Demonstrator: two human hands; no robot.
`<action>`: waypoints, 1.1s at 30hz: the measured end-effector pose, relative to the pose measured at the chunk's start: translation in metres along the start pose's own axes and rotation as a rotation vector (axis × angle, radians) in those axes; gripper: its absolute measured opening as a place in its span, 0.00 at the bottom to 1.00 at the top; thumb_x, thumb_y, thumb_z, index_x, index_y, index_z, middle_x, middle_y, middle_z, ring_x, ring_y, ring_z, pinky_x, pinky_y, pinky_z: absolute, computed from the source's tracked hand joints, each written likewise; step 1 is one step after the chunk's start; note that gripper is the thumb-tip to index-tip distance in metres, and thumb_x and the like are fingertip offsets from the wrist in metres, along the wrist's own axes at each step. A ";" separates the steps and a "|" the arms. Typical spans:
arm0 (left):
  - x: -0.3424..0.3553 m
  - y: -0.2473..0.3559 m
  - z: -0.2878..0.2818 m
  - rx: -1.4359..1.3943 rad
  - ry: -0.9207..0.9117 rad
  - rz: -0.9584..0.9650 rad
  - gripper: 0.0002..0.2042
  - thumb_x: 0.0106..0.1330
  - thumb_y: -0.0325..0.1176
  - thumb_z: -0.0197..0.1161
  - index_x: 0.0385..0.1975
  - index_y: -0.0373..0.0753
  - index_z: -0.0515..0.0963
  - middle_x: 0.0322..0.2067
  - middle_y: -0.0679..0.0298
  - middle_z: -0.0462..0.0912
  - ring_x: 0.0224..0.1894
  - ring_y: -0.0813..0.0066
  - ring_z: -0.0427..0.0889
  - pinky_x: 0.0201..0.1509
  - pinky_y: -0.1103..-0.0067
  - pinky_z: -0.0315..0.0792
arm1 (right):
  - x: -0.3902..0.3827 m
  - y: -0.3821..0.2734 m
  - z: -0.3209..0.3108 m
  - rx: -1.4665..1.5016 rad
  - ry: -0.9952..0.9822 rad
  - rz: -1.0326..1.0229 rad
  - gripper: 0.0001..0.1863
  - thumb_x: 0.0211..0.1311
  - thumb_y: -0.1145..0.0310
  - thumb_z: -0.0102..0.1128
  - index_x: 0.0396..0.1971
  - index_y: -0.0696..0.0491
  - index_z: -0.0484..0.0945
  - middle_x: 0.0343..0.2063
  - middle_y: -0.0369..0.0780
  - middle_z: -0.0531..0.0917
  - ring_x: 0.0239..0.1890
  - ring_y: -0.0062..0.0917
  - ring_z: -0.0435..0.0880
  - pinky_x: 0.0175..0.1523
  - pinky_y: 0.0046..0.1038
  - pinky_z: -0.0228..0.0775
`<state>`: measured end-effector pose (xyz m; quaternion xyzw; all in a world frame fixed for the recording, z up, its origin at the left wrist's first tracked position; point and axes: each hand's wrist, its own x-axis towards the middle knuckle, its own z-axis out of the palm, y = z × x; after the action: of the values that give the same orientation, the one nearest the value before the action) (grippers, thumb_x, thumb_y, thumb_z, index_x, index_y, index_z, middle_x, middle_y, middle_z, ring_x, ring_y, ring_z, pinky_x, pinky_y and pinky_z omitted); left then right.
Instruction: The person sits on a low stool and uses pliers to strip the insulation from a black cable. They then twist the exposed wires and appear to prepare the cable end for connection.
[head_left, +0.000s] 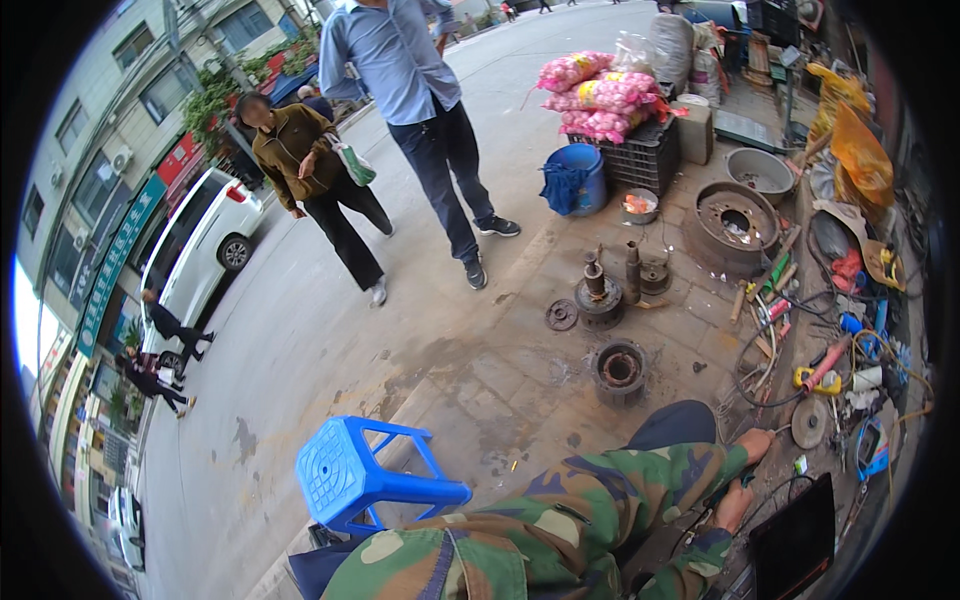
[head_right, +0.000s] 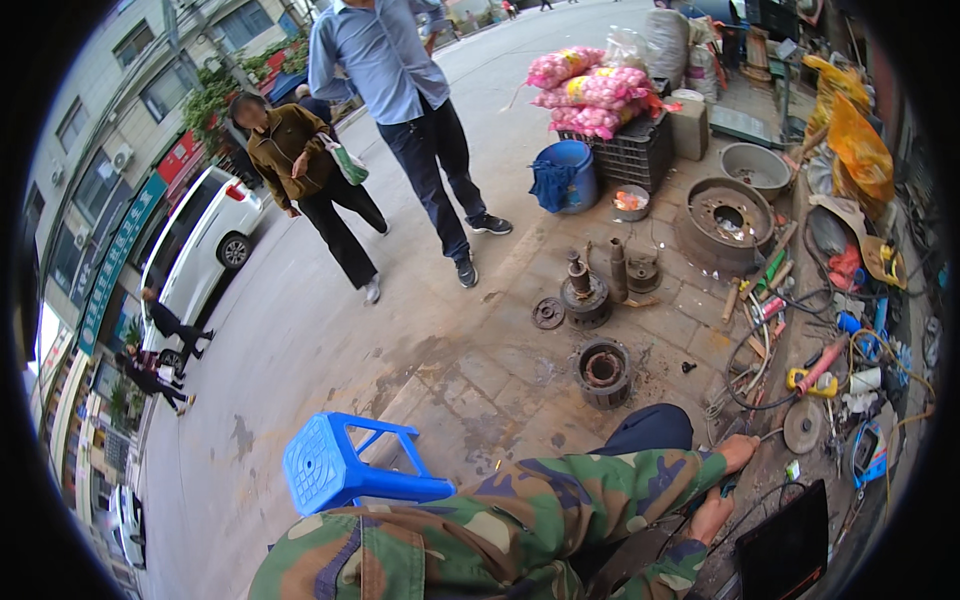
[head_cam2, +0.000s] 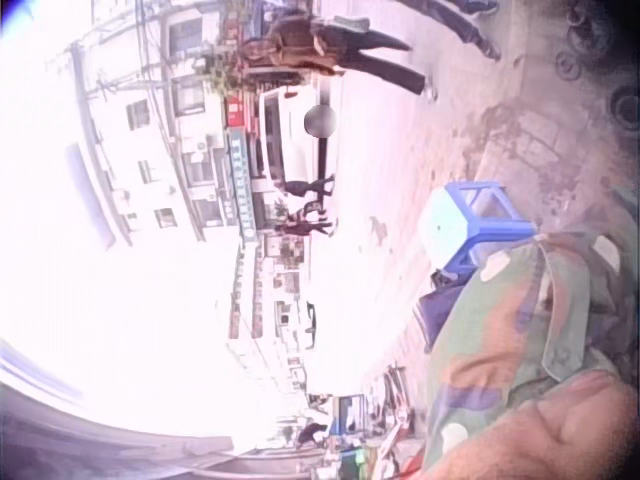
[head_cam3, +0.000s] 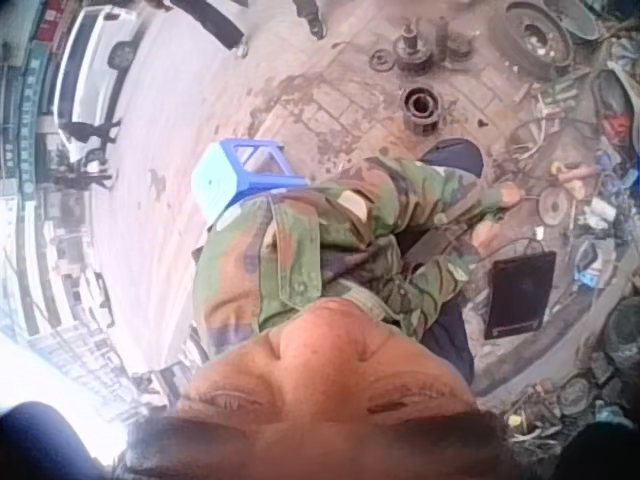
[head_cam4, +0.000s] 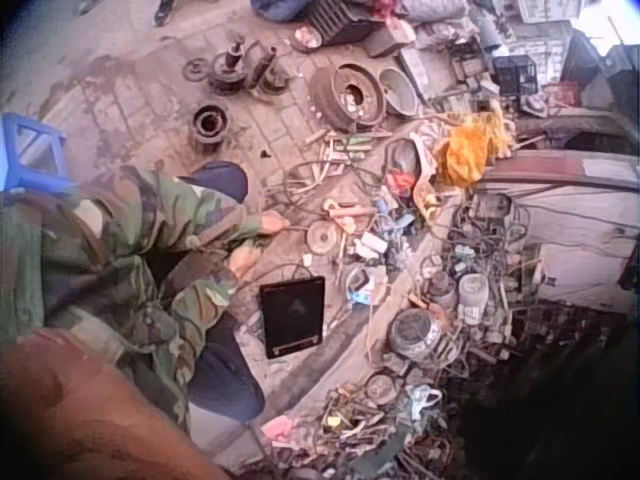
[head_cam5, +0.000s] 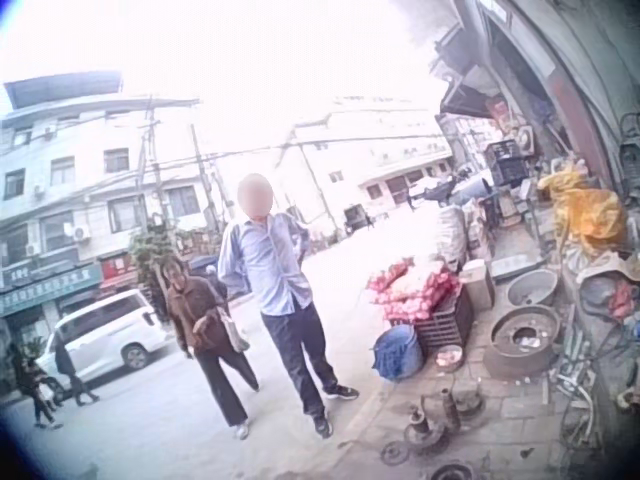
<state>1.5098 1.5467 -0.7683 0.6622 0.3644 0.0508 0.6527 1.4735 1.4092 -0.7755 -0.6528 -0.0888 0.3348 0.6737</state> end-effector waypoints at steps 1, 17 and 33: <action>0.002 0.000 -0.001 0.006 0.017 -0.047 0.25 0.70 0.48 0.47 0.45 0.31 0.81 0.50 0.38 0.80 0.56 0.36 0.76 0.60 0.58 0.68 | 0.005 0.009 -0.002 -0.100 -0.004 -0.075 0.17 0.69 0.65 0.58 0.45 0.66 0.78 0.37 0.43 0.84 0.37 0.28 0.81 0.43 0.31 0.71; 0.035 -0.048 0.016 -0.885 0.291 0.139 0.16 0.65 0.46 0.56 0.20 0.45 0.80 0.15 0.68 0.77 0.15 0.73 0.75 0.20 0.73 0.65 | 0.004 0.025 0.034 -0.123 0.090 -0.114 0.16 0.73 0.67 0.53 0.50 0.62 0.79 0.42 0.45 0.86 0.40 0.28 0.84 0.46 0.30 0.77; 0.035 -0.036 0.005 -0.662 0.331 -0.238 0.12 0.62 0.42 0.58 0.24 0.41 0.82 0.17 0.64 0.78 0.18 0.67 0.78 0.20 0.70 0.69 | -0.006 0.035 0.040 -0.389 0.173 -0.309 0.17 0.71 0.70 0.53 0.53 0.64 0.77 0.44 0.48 0.85 0.42 0.33 0.85 0.48 0.33 0.76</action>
<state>1.5227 1.5572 -0.8160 0.3518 0.5030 0.1955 0.7649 1.4351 1.4366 -0.8011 -0.7749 -0.1920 0.1475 0.5839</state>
